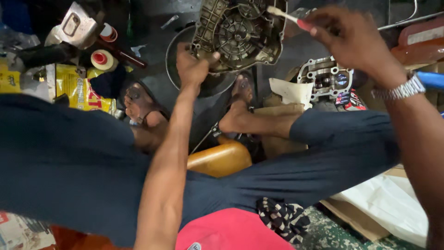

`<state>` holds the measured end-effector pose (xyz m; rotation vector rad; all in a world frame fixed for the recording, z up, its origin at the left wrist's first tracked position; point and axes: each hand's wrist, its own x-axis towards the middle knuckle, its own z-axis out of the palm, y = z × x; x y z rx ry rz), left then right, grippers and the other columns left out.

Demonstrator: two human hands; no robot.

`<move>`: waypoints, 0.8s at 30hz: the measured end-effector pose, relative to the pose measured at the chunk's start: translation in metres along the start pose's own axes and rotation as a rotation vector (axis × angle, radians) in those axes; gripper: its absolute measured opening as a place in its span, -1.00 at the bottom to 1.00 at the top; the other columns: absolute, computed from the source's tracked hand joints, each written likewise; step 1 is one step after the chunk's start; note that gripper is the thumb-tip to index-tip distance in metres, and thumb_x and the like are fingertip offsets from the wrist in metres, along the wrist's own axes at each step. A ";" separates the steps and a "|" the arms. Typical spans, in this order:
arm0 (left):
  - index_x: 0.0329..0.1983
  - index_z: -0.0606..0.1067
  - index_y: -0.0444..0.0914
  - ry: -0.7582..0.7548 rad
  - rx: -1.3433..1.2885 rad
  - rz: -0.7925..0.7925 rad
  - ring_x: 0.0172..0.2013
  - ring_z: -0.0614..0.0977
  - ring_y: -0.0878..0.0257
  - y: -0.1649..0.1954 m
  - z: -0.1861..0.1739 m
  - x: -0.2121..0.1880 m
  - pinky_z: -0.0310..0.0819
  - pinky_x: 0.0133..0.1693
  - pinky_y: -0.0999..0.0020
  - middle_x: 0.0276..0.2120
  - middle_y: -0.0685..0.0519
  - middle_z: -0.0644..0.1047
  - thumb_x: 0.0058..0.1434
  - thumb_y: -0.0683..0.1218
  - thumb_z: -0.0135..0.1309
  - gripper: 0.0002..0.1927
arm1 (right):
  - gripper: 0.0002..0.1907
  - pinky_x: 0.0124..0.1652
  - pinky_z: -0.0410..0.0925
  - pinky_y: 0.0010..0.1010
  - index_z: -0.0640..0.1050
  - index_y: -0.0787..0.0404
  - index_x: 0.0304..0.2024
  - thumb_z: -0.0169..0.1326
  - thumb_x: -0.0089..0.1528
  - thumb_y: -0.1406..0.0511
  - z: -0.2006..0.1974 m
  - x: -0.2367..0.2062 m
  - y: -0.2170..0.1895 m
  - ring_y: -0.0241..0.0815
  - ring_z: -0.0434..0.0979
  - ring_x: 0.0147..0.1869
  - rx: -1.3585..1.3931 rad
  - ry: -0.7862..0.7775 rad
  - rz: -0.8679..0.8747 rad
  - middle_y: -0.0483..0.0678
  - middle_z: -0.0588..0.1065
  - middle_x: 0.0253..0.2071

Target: The person scrubs the inside of a disassembled engine casing with a toothbrush, repeatedly dipping it into a metal bowl of dark liquid. The person holds the casing with the left hand and scrubs with the right hand throughout the clip.

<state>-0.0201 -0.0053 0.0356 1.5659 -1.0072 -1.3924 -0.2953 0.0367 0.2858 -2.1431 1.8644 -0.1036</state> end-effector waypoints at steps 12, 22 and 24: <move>-0.04 0.38 -0.35 -0.035 -0.053 -0.002 -0.19 0.70 0.17 -0.005 0.009 0.003 0.59 -0.09 0.30 -0.19 -0.07 0.66 -0.16 -0.12 0.54 -0.31 | -0.84 -0.18 0.33 -0.39 0.57 0.35 0.01 0.18 0.50 0.34 0.026 0.015 0.059 -0.26 0.49 -0.22 0.195 0.165 0.027 -0.02 0.53 -0.27; 0.01 0.33 -0.33 -0.071 -0.196 -0.051 -0.16 0.68 0.19 -0.005 0.009 0.002 0.61 -0.07 0.31 -0.14 -0.07 0.62 -0.14 -0.16 0.53 -0.27 | -0.90 -0.09 0.38 -0.44 0.55 0.36 0.02 0.10 0.46 0.52 0.040 0.011 0.073 -0.34 0.51 -0.05 0.389 0.162 -0.032 -0.06 0.57 -0.10; 0.01 0.31 -0.33 -0.074 -0.257 -0.051 -0.18 0.68 0.18 -0.006 0.009 0.003 0.64 -0.10 0.29 -0.15 -0.08 0.62 -0.16 -0.16 0.52 -0.26 | -0.91 -0.05 0.40 -0.42 0.54 0.40 0.03 0.10 0.48 0.54 0.046 0.008 0.080 -0.32 0.54 -0.01 0.349 0.139 -0.051 -0.02 0.57 -0.10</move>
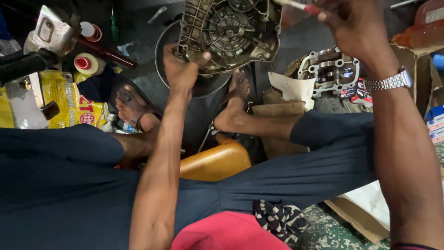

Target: The person scrubs the inside of a disassembled engine casing with a toothbrush, repeatedly dipping it into a metal bowl of dark liquid. The person holds the casing with the left hand and scrubs with the right hand throughout the clip.

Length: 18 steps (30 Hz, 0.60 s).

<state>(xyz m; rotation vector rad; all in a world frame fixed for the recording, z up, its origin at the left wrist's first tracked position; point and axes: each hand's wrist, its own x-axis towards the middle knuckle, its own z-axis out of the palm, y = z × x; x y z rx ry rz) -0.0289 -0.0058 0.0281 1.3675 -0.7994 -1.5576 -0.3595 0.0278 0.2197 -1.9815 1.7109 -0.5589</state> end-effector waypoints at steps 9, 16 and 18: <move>0.00 0.37 -0.34 0.074 0.207 0.007 -0.17 0.67 0.20 -0.003 -0.001 0.002 0.57 -0.09 0.33 -0.15 -0.06 0.63 -0.15 -0.12 0.57 -0.27 | -0.79 -0.29 0.33 -0.50 0.55 0.29 0.13 0.17 0.44 0.43 0.004 -0.012 0.009 -0.38 0.46 -0.26 0.018 -0.037 0.273 -0.06 0.59 -0.14; 0.01 0.34 -0.35 0.043 0.082 -0.020 -0.18 0.70 0.18 0.000 0.000 -0.001 0.64 -0.12 0.31 -0.15 -0.09 0.64 -0.10 -0.16 0.51 -0.31 | -0.78 -0.29 0.36 -0.44 0.58 0.27 0.09 0.22 0.40 0.37 0.003 -0.014 -0.005 -0.30 0.51 -0.22 -0.156 -0.126 0.376 0.02 0.60 -0.19; 0.01 0.33 -0.37 0.031 0.019 -0.007 -0.18 0.70 0.16 0.002 0.001 -0.002 0.66 -0.12 0.29 -0.15 -0.12 0.64 -0.10 -0.19 0.49 -0.32 | -0.76 -0.30 0.39 -0.43 0.58 0.24 0.09 0.21 0.38 0.35 0.005 -0.012 -0.009 -0.31 0.52 -0.21 -0.133 -0.141 0.423 -0.01 0.59 -0.18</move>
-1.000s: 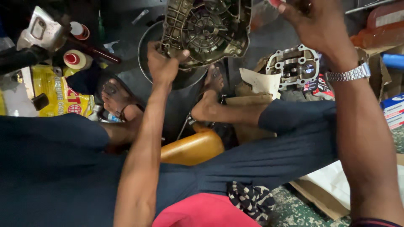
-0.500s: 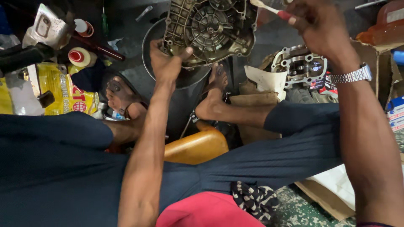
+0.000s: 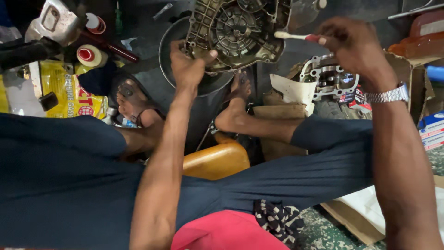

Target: The person scrubs the inside of a disassembled engine casing with a toothbrush, repeatedly dipping it into a metal bowl of dark liquid. The person holds the casing with the left hand and scrubs with the right hand throughout the clip.

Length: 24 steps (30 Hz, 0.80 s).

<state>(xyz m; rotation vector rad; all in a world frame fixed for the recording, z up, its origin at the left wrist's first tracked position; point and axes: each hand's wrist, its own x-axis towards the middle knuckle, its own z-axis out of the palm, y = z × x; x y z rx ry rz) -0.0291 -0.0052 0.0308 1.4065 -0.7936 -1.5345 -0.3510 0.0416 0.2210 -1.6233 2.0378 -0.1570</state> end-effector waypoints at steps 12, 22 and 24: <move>0.04 0.31 -0.34 0.028 0.158 -0.068 -0.14 0.72 0.12 0.011 -0.001 -0.004 0.64 -0.09 0.29 -0.12 -0.16 0.63 -0.14 -0.11 0.54 -0.23 | -0.82 -0.17 0.37 -0.33 0.61 0.21 0.09 0.17 0.45 0.34 0.011 0.010 0.009 -0.26 0.54 -0.12 -0.062 0.070 -0.178 -0.04 0.61 -0.13; -0.01 0.39 -0.33 0.059 0.214 -0.009 -0.14 0.71 0.11 0.001 -0.002 -0.002 0.58 -0.06 0.26 -0.14 -0.12 0.66 -0.16 -0.08 0.55 -0.29 | -0.83 -0.13 0.39 -0.43 0.60 0.25 0.05 0.20 0.45 0.30 0.019 0.017 0.032 -0.33 0.56 -0.11 0.024 0.093 -0.198 -0.07 0.60 -0.14; 0.00 0.40 -0.32 0.060 0.225 0.030 -0.13 0.71 0.11 -0.003 -0.002 0.000 0.59 -0.06 0.25 -0.13 -0.11 0.66 -0.15 -0.07 0.55 -0.29 | -0.81 -0.15 0.38 -0.41 0.59 0.27 0.02 0.22 0.44 0.29 0.020 0.016 0.033 -0.31 0.55 -0.13 0.031 0.083 -0.180 -0.05 0.59 -0.15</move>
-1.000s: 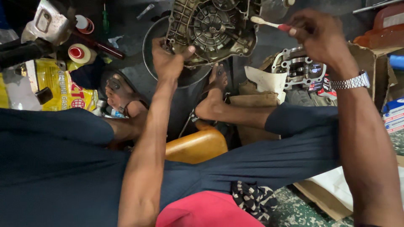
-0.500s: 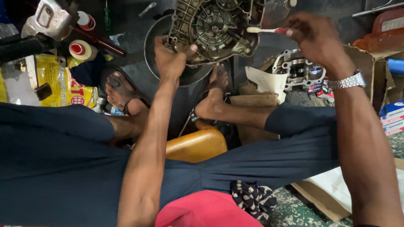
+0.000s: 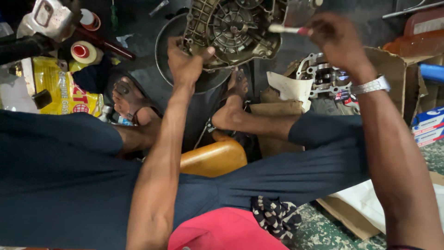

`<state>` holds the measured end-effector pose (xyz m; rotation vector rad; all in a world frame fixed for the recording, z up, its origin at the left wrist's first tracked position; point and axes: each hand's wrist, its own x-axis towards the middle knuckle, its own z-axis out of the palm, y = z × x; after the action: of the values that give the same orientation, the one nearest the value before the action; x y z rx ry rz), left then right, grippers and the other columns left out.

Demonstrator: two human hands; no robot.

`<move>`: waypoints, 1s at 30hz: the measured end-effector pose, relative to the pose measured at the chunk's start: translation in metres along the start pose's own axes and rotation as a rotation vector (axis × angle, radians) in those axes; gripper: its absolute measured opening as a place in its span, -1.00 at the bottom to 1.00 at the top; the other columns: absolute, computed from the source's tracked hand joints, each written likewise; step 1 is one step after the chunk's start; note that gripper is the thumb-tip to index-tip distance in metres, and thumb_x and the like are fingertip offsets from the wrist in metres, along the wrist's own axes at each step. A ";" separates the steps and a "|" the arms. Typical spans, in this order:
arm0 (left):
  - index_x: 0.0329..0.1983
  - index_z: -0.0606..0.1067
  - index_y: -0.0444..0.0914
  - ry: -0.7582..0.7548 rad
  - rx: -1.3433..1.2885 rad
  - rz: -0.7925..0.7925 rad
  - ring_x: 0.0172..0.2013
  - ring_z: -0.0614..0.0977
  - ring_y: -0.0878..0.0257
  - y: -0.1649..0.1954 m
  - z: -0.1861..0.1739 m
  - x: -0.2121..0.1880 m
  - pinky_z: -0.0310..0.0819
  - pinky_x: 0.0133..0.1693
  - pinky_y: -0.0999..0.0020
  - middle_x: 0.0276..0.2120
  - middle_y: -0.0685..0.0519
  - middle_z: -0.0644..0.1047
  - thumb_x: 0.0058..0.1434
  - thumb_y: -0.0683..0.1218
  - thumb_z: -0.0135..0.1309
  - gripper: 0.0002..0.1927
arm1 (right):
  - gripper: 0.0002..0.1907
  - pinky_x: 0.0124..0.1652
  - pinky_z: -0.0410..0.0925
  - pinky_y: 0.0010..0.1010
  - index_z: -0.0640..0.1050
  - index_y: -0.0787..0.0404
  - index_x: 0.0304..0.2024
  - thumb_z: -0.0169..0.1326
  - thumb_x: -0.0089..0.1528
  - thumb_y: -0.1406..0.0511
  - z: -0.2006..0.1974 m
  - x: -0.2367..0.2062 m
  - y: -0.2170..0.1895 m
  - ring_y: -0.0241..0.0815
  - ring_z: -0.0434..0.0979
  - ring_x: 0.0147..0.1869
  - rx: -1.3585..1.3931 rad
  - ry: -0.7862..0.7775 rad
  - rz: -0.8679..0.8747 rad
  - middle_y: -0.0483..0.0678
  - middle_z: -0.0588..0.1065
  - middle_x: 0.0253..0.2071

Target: The person scrubs the inside of a disassembled engine casing with a toothbrush, repeatedly dipping it into a metal bowl of dark liquid. The person holds the casing with the left hand and scrubs with the right hand throughout the clip.

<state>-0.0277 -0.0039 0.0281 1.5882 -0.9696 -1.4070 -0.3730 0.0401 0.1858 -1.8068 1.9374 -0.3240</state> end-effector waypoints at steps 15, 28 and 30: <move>0.04 0.34 -0.33 -0.035 0.005 -0.019 -0.14 0.68 0.14 -0.002 0.004 -0.003 0.57 -0.08 0.26 -0.13 -0.09 0.63 -0.11 -0.08 0.55 -0.26 | -0.81 -0.19 0.46 -0.28 0.54 0.34 -0.10 0.17 0.32 0.32 0.023 -0.012 -0.042 -0.07 0.68 -0.20 -0.046 0.123 0.107 0.12 0.62 -0.27; -0.05 0.40 -0.35 0.012 -0.069 0.150 -0.18 0.70 0.11 -0.007 0.006 -0.003 0.57 -0.07 0.25 -0.21 -0.10 0.67 -0.19 -0.10 0.56 -0.30 | -0.76 -0.23 0.44 0.03 0.57 0.34 -0.09 0.21 0.23 0.35 0.020 0.000 -0.077 0.33 0.60 -0.20 -0.633 0.144 -0.044 0.29 0.58 -0.29; -0.07 0.41 -0.34 0.028 0.074 0.128 -0.19 0.70 0.10 -0.006 0.007 -0.004 0.54 -0.07 0.24 -0.23 -0.12 0.66 -0.21 -0.06 0.60 -0.28 | -0.66 -0.28 0.43 0.06 0.52 0.36 -0.02 0.20 0.17 0.39 0.027 0.004 -0.081 0.37 0.59 -0.23 -0.717 0.168 -0.084 0.30 0.57 -0.28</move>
<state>-0.0348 0.0017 0.0241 1.5660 -1.0981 -1.2710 -0.2895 0.0310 0.2005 -2.3596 2.2827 0.2421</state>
